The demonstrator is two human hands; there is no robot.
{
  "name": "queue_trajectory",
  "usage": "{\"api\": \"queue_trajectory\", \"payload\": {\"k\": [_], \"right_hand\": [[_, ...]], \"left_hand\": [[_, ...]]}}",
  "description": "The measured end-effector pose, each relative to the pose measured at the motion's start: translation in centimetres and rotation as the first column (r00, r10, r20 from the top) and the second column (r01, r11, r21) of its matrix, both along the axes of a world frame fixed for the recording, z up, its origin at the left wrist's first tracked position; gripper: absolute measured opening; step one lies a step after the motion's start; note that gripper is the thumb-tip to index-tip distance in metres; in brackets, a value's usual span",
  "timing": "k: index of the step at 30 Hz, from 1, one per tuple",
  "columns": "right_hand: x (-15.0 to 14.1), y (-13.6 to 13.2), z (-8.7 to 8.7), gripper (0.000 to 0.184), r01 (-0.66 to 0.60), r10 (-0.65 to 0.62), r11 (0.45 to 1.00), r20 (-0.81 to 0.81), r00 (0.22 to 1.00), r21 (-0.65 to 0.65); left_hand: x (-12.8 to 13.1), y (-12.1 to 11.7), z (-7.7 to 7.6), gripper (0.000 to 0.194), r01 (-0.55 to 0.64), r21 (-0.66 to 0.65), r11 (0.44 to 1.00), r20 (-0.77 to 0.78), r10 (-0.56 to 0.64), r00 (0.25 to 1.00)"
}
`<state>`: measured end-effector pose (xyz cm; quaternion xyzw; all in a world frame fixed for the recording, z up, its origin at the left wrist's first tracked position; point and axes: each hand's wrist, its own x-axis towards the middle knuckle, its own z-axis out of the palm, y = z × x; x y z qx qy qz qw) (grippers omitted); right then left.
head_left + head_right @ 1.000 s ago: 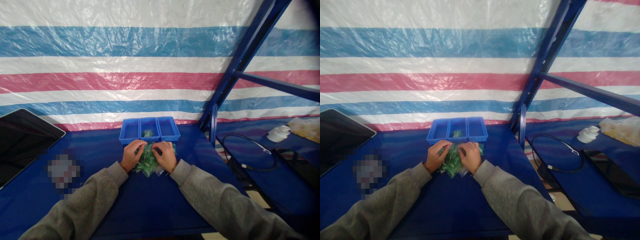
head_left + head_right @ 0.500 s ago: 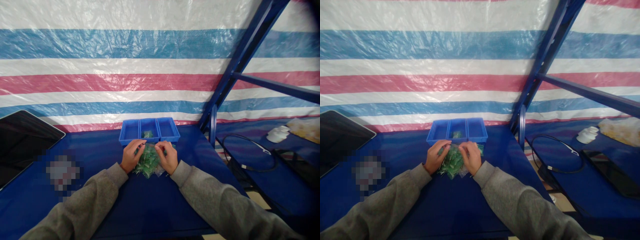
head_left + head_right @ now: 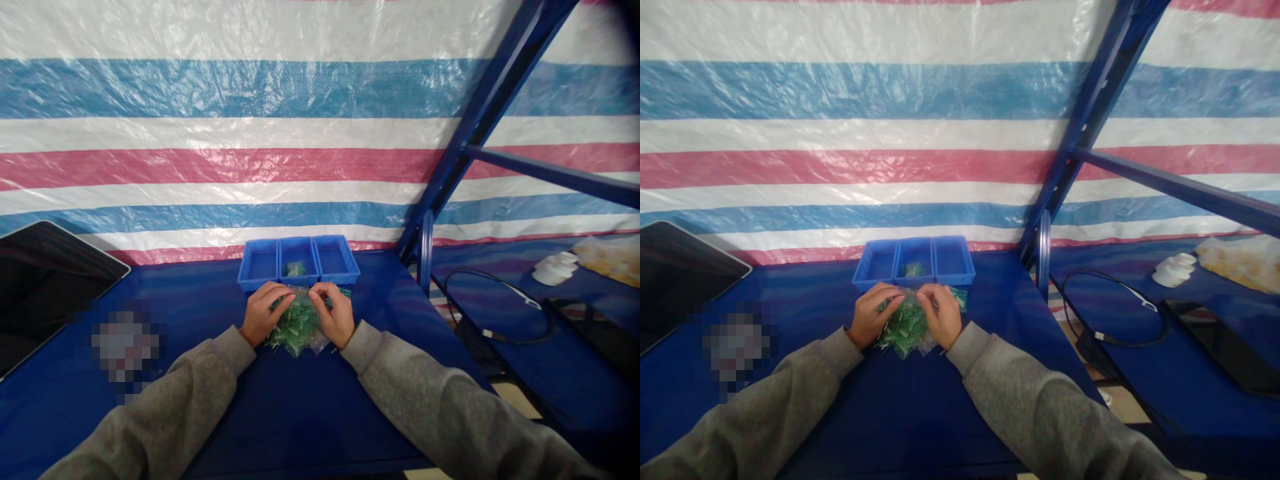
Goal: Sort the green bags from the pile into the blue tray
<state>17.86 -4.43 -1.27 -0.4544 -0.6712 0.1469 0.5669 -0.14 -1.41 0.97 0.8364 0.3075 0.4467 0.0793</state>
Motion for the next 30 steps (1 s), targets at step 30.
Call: {"api": "queue_trajectory", "payload": {"k": [30], "right_hand": [[0.2, 0.1, 0.1, 0.021, -0.004, 0.004, 1.000, -0.023, 1.000, -0.004]], "left_hand": [[-0.3, -0.6, 0.4, 0.030, 0.028, 0.012, 1.000, -0.042, -0.027, 0.999]]}}
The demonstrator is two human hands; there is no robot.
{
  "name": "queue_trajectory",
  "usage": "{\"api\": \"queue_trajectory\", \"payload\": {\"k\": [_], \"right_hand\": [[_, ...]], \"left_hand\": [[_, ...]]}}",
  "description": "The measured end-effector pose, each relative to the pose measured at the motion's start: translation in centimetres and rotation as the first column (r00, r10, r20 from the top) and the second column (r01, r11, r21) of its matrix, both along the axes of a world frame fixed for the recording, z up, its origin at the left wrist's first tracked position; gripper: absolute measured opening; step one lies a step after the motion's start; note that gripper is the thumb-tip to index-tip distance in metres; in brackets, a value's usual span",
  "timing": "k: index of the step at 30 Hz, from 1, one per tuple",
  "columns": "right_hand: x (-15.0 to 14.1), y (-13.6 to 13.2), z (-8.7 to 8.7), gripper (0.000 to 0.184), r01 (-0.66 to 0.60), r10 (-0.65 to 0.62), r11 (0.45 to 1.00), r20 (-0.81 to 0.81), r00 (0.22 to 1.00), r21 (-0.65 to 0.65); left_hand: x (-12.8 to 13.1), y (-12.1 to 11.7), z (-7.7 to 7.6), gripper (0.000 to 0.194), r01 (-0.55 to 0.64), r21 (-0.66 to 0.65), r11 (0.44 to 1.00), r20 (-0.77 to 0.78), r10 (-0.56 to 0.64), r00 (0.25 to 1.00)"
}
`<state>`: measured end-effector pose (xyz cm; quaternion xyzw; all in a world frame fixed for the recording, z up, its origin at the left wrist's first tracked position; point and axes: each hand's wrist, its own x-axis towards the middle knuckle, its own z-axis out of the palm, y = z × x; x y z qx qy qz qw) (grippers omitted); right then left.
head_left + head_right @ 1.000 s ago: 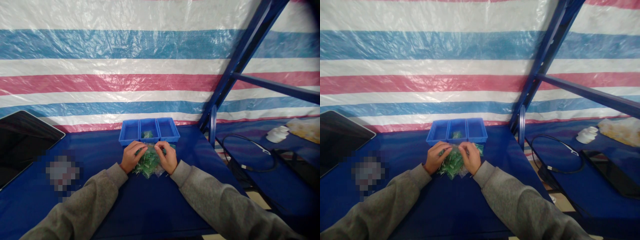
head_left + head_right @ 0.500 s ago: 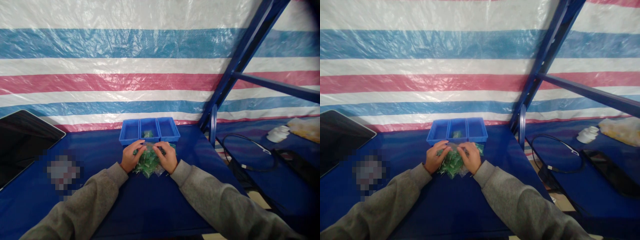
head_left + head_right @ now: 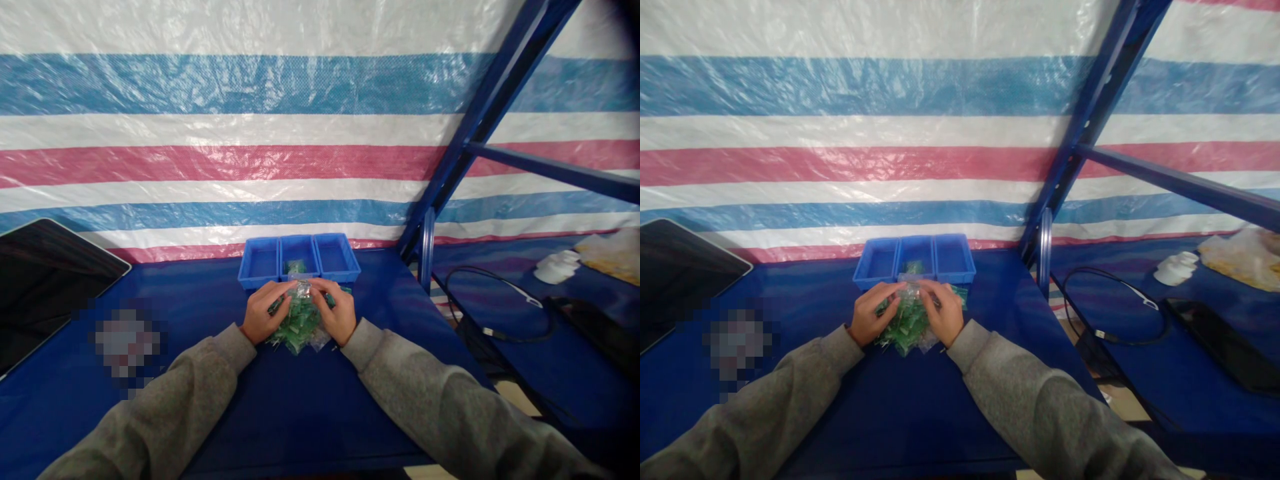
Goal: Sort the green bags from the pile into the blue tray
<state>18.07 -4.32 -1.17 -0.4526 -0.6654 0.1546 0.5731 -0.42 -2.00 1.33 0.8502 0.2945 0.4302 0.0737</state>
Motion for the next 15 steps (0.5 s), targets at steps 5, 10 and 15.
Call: {"api": "queue_trajectory", "payload": {"k": [5, 10, 15], "right_hand": [[0.18, 0.01, 0.30, 0.025, -0.037, 0.035, 0.998, 0.039, 0.999, 0.045], [0.13, 0.09, 0.38, 0.023, -0.040, 0.037, 0.998, 0.067, 0.997, 0.042], [0.02, 0.23, 0.19, 0.018, 0.009, -0.012, 0.999, 0.082, 0.997, 0.040]], "left_hand": [[0.12, 0.04, -0.03, 0.027, 0.008, 0.028, 1.000, 0.032, -0.009, 0.999], [0.15, 0.27, -0.27, 0.017, 0.018, 0.053, 0.998, 0.077, -0.022, 0.997], [0.08, 0.24, -0.24, 0.016, 0.044, 0.045, 0.998, 0.088, -0.048, 0.995]]}}
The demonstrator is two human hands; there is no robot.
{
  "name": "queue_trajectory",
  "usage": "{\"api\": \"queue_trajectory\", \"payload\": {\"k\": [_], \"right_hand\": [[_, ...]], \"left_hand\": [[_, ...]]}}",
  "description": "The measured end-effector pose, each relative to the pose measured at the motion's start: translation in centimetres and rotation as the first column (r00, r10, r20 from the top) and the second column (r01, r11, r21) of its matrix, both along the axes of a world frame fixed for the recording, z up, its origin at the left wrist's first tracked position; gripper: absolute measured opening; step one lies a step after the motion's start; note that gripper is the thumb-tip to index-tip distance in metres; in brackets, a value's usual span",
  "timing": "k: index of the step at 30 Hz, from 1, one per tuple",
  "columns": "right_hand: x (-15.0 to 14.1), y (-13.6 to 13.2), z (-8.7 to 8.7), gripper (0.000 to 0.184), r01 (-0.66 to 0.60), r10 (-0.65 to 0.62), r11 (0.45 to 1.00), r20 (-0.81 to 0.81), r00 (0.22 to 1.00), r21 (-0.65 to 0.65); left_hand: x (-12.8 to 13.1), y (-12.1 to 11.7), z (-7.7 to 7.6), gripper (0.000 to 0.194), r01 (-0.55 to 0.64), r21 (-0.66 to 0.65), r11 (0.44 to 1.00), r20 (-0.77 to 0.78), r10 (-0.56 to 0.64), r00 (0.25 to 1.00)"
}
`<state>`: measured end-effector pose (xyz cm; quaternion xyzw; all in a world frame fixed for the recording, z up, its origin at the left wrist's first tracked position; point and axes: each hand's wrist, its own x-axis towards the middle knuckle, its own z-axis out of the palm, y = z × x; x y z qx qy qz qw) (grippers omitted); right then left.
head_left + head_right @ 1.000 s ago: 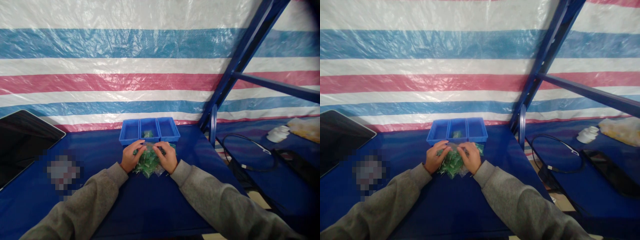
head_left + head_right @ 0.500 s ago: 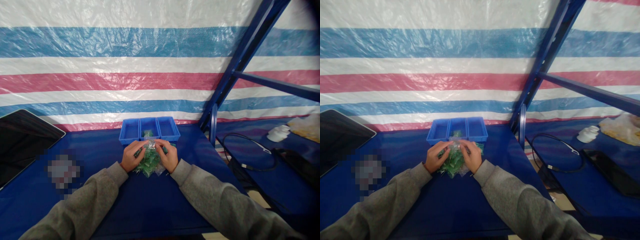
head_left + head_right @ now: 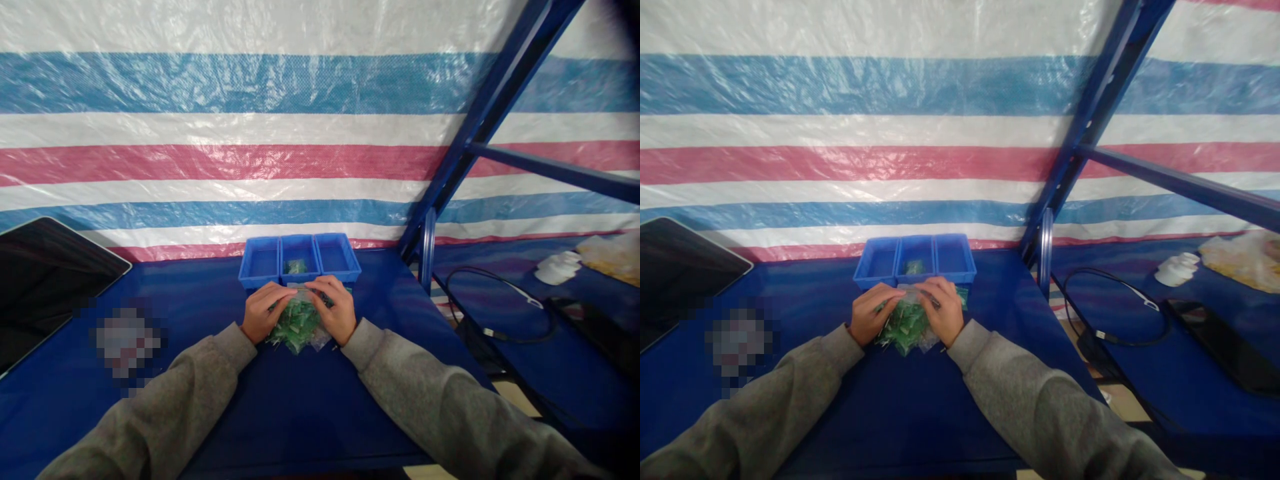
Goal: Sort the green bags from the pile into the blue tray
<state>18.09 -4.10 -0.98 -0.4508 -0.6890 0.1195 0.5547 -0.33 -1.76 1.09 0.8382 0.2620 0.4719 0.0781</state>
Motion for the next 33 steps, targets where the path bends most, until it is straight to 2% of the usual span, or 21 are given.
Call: {"api": "queue_trajectory", "payload": {"k": [6, 10, 19, 33], "right_hand": [[-0.11, -0.06, 0.31, 0.013, -0.011, 0.011, 1.000, -0.025, 1.000, -0.002], [-0.15, -0.01, 0.27, 0.012, -0.018, 0.018, 1.000, -0.012, 1.000, -0.013], [-0.21, -0.16, 0.50, 0.013, -0.093, 0.093, 0.996, -0.008, 0.996, -0.016], [-0.18, -0.27, 0.52, 0.011, -0.181, 0.181, 0.983, -0.007, 0.983, -0.018]], "left_hand": [[0.10, -0.08, -0.04, 0.015, -0.031, -0.003, 1.000, 0.000, 0.031, 1.000], [0.12, 0.06, -0.09, 0.019, -0.062, -0.053, 0.997, -0.059, 0.059, 0.997], [0.25, 0.19, -0.04, 0.008, -0.040, -0.068, 0.997, -0.030, 0.038, 0.999], [0.14, 0.16, -0.09, 0.010, -0.008, -0.098, 0.995, -0.056, 0.002, 0.998]]}}
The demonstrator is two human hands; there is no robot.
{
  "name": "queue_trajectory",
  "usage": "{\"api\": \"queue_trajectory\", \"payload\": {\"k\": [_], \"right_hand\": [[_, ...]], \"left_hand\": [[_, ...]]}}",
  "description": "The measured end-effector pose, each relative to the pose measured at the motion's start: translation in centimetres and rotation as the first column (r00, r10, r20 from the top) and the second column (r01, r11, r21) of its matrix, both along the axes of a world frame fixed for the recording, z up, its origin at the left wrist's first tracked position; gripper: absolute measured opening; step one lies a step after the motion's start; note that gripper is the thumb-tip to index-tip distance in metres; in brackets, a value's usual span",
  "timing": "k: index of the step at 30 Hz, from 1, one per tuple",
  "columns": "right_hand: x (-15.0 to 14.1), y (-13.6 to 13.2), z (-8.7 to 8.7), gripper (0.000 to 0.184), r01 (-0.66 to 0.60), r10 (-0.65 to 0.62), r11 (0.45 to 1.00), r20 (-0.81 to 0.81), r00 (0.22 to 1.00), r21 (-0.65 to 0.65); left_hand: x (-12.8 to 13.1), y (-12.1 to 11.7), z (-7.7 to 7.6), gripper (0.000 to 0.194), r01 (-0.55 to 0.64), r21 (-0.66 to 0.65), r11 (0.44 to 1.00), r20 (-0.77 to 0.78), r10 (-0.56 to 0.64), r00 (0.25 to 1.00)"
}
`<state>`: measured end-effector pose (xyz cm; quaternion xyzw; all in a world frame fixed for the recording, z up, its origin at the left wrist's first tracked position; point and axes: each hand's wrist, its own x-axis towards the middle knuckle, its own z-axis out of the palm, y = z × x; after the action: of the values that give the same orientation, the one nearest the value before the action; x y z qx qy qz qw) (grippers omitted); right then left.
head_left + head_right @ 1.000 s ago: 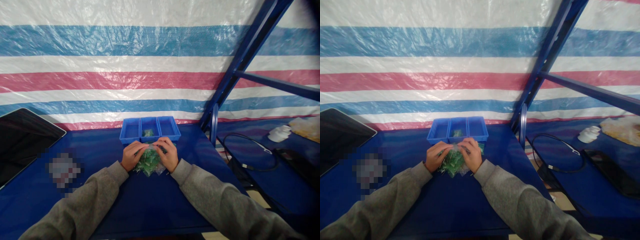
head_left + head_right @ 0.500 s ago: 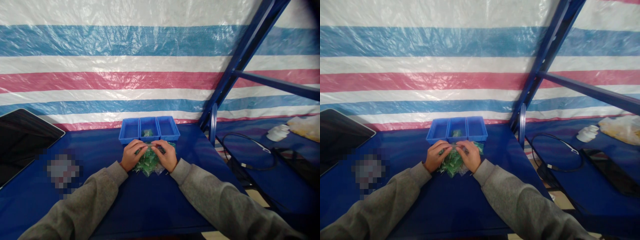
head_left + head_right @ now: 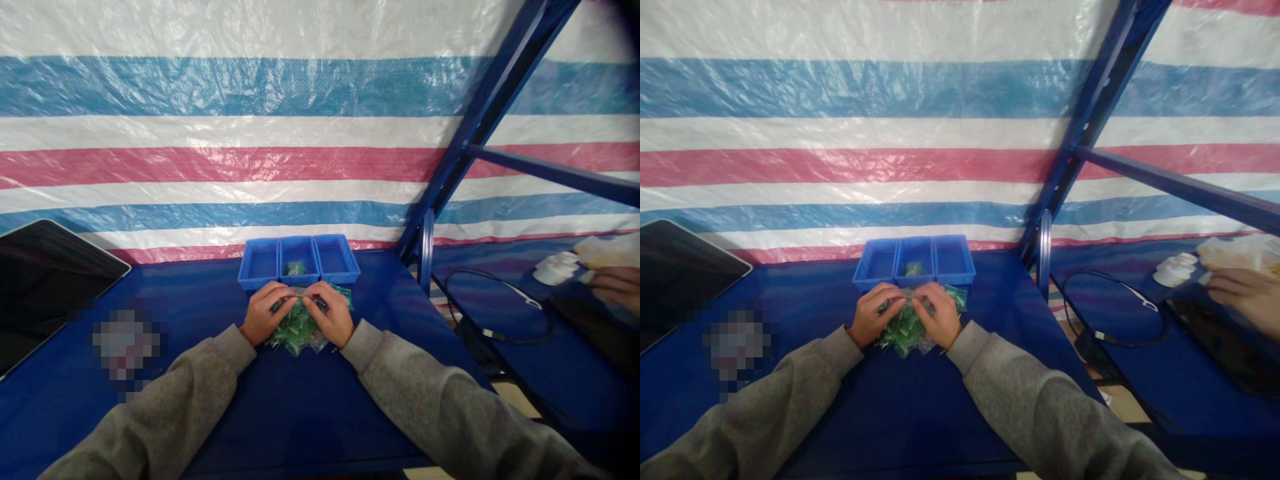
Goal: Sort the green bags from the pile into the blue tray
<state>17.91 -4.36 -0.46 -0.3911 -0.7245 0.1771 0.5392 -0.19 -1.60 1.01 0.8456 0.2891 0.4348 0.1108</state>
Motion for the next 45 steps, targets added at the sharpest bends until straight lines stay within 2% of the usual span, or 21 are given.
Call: {"api": "queue_trajectory", "payload": {"k": [22, 28, 39, 45], "right_hand": [[-0.09, -0.02, -0.08, 0.012, 0.016, -0.016, 1.000, -0.009, 1.000, 0.013], [0.11, 0.12, -0.19, 0.017, -0.041, 0.039, 0.999, -0.060, 0.997, -0.022], [0.05, -0.15, -0.29, 0.018, 0.056, -0.057, 0.997, -0.022, 0.998, -0.052], [-0.04, -0.29, -0.01, 0.019, 0.056, -0.056, 0.998, 0.003, 0.998, -0.022]], "left_hand": [[-0.01, 0.01, -0.25, 0.008, 0.019, 0.032, 0.999, -0.007, -0.019, 1.000], [0.00, 0.03, -0.08, 0.008, 0.000, 0.006, 1.000, 0.015, 0.000, 1.000], [-0.10, 0.04, -0.21, 0.011, 0.022, 0.001, 1.000, 0.004, -0.022, 1.000], [-0.02, 0.07, -0.32, 0.011, 0.004, 0.026, 1.000, 0.010, -0.005, 1.000]]}}
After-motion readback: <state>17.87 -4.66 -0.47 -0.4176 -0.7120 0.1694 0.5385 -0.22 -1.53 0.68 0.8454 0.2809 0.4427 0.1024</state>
